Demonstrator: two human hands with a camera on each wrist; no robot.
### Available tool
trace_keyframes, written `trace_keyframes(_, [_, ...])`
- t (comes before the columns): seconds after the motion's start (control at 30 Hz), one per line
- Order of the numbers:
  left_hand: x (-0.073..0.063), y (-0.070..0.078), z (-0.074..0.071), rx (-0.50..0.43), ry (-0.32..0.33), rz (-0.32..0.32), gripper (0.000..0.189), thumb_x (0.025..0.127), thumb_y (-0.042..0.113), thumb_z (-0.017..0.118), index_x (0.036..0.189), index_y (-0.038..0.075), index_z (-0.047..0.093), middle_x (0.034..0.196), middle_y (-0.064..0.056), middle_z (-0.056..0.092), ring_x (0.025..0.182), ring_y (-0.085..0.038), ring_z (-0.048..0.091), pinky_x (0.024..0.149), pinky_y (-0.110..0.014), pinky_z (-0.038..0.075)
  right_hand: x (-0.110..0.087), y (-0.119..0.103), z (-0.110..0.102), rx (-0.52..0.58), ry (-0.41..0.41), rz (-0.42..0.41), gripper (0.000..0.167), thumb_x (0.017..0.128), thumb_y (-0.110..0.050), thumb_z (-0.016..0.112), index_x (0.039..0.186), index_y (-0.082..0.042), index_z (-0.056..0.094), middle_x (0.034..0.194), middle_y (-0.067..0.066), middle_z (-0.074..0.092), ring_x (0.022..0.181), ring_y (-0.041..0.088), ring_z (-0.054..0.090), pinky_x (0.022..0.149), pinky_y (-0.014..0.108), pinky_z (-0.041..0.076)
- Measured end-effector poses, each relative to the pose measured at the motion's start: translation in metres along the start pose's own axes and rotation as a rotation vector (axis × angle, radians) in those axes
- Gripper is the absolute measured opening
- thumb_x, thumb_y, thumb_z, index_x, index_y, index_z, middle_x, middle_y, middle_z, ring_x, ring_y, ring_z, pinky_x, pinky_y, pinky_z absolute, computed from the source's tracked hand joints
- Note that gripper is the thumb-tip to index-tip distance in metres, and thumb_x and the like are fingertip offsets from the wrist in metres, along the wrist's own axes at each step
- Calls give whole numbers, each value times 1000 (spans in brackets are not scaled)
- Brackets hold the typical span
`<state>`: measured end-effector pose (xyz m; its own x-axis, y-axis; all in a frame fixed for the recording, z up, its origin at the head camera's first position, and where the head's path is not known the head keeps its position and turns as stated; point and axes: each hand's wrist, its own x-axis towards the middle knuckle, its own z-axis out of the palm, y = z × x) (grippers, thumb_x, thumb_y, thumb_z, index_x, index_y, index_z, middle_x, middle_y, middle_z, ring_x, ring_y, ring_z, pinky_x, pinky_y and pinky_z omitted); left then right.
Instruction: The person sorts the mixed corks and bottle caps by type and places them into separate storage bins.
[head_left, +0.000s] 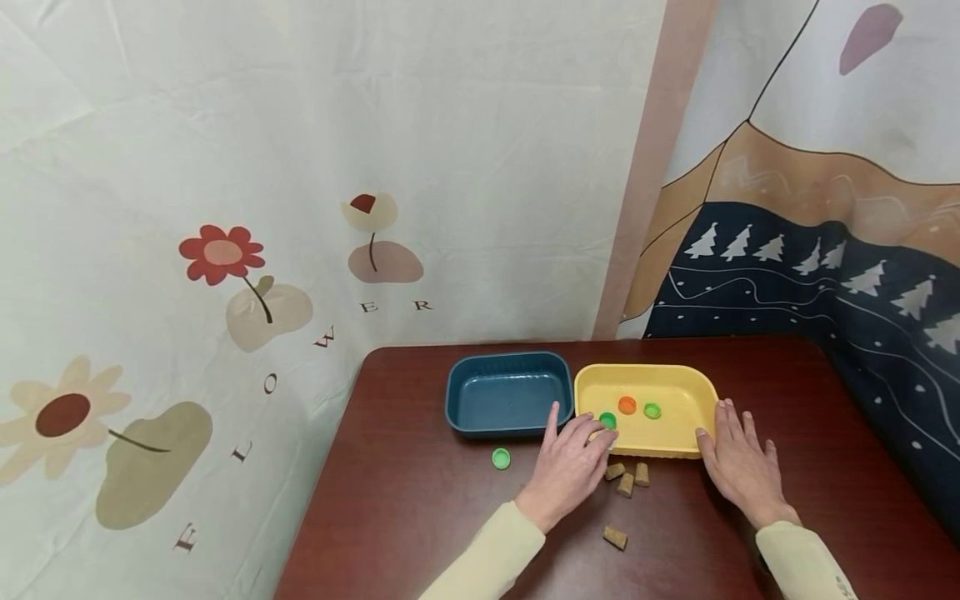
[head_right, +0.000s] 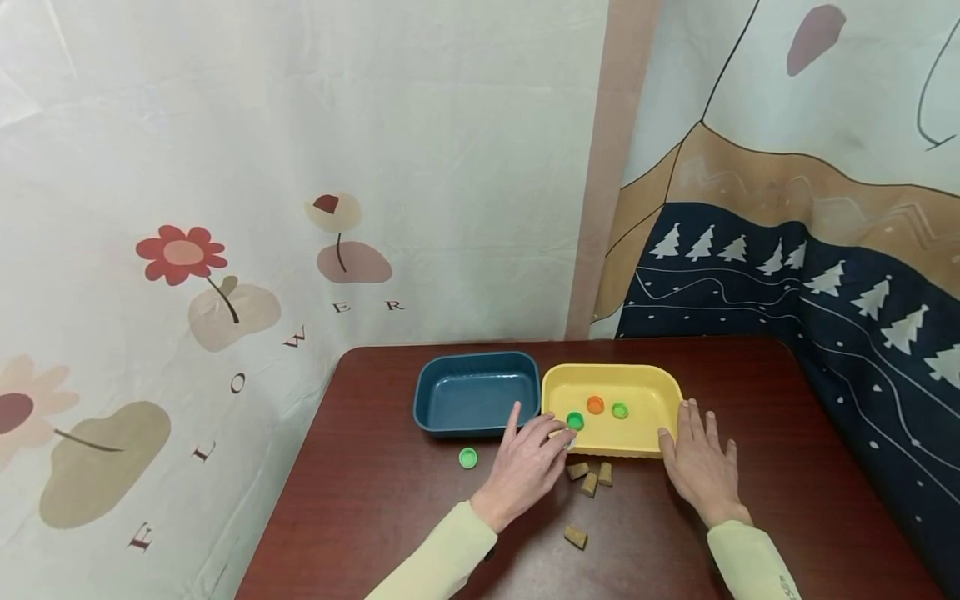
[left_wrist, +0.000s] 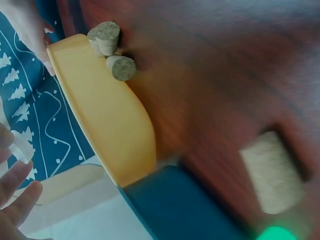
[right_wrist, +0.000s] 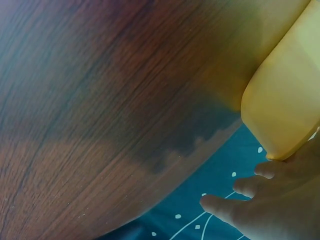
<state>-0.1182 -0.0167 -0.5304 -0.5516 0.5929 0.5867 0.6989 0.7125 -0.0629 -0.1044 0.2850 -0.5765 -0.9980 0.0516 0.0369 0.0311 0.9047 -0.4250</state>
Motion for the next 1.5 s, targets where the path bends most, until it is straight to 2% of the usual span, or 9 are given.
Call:
trace_keyframes(0.23, [21,8,9,13,-58,17,29,93,28,76,122,28,74,122,9,68,123,-9,60,119,-54,32,-1,-1,-1,-3,-6,11,77,112,-47,25,162,8,6,168,30,6,151,57,6,105,84,12])
trace_keyframes(0.33, [30,12,13,39,-69,26,28,94,29,74,122,29,73,122,9,67,123,-9,60,118,-55,32,0,-1,-1,-6,-9,15,78,112,-48,25,162,9,6,168,31,6,151,57,6,105,83,12])
trace_keyframes(0.47, [41,16,19,67,-119,23,22,97,28,70,119,31,73,120,10,68,121,-9,62,118,-55,32,-1,-2,-1,-5,-15,22,78,112,-48,24,162,8,5,168,30,6,151,57,6,105,83,12])
trace_keyframes(0.7, [52,21,33,136,-227,-20,21,97,32,70,118,33,75,119,11,70,114,-10,65,115,-57,36,-1,-3,-3,0,-15,20,77,112,-48,25,162,7,4,168,30,5,151,56,6,105,83,12])
trace_keyframes(0.87, [62,25,42,134,-286,-52,19,98,32,70,116,34,77,117,12,71,107,-9,68,115,-57,36,-1,-1,-2,-9,1,18,76,112,-46,27,162,7,6,168,30,7,151,57,7,105,83,14])
trace_keyframes(1.13, [78,30,54,126,-503,-82,30,102,17,66,122,39,76,120,13,70,112,-11,65,115,-60,34,-2,2,-2,-1,0,18,77,112,-47,26,162,8,5,168,30,6,151,57,6,105,83,13])
trace_keyframes(1.2, [81,30,56,117,-541,-81,31,103,19,65,123,40,75,121,13,70,113,-12,65,114,-61,34,-2,2,-2,1,-2,19,77,112,-47,25,162,7,5,168,30,6,151,57,6,105,83,13])
trace_keyframes(1.37, [88,30,61,117,-606,-91,29,103,27,66,124,46,74,119,14,71,110,-11,65,113,-62,35,0,1,-1,14,-19,26,78,112,-49,24,162,6,3,169,29,4,151,56,4,105,83,12])
trace_keyframes(1.5, [88,28,65,116,-615,-121,27,102,31,68,122,46,75,117,16,72,108,-11,66,113,-63,35,2,0,1,19,-26,33,78,112,-49,24,163,6,2,169,29,4,152,56,3,106,83,11])
